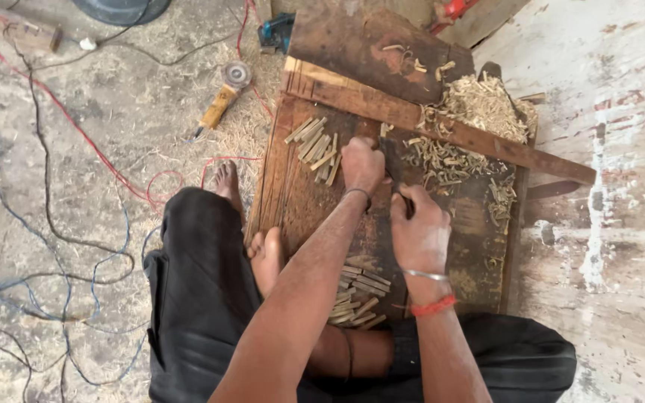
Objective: The person sits cross-legged on the floor at a low wooden bench and whittles small wooden sticks with a knife, shaving off thin curls and placing finished pieces on a growing pile of carved sticks on the bench.
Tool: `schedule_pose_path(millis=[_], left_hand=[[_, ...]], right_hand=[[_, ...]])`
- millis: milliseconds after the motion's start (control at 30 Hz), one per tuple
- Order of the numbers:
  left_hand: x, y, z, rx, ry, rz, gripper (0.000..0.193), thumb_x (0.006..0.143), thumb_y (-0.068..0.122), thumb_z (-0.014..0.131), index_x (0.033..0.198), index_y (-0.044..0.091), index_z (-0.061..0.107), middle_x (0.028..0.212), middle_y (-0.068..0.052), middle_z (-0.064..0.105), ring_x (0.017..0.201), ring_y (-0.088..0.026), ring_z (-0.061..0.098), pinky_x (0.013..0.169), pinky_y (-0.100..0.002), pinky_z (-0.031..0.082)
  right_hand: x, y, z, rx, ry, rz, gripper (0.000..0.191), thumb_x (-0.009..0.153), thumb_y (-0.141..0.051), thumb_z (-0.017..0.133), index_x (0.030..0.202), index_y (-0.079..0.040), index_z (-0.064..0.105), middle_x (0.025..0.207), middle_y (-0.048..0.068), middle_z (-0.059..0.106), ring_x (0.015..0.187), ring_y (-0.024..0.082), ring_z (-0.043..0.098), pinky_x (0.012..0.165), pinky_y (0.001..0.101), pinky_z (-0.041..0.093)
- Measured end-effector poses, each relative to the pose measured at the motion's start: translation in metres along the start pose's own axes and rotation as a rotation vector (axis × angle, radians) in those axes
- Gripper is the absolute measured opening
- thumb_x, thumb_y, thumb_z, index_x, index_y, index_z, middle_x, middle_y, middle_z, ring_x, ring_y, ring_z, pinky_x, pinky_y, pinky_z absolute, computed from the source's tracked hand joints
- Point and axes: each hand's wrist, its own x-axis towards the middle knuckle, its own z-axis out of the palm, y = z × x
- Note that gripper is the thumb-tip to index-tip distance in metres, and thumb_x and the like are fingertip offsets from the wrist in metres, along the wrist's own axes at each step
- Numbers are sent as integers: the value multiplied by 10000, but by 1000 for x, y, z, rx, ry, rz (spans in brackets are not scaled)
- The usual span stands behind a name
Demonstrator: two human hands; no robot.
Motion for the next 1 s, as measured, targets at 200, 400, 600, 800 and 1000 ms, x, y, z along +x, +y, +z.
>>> schedule_pose_path(millis=[200,400,600,800,1000], left_hand=[[9,-17,9,147,114,162,250,744,66,620,921,-23,773,909,-316,710,928,-462,699,860,-503,559],[22,-38,22,179,118,177,265,770,89,635,978,-48,728,984,-322,708,988,-461,693,882,-503,562],[20,-38,17,166,147,191,298,774,83,626,1030,-28,733,1026,-310,716,1026,-456,690,940,-493,547],[19,-40,20,154,126,155,255,781,87,620,982,-14,741,999,-281,722,1004,-446,698,925,-486,553],[10,-29,7,194,60,298,174,791,31,635,886,-71,740,916,-311,738,856,-437,723,788,-489,587]], right_hand=[[-5,-15,-6,66,26,-26,176,917,-166,703,1054,-62,742,977,209,753,900,398,746,787,478,590],[15,-9,23,-19,50,47,167,914,-177,716,1039,-72,751,914,235,739,880,456,707,767,530,559],[11,-11,5,44,14,-62,164,937,-155,691,1059,-52,732,977,227,747,908,447,709,786,509,562],[-11,-32,-9,48,32,-2,190,918,-168,695,1068,-57,734,967,222,747,905,419,730,792,488,574],[9,-19,29,-56,48,53,176,930,-185,731,1064,-77,765,930,244,740,884,447,708,762,519,561]])
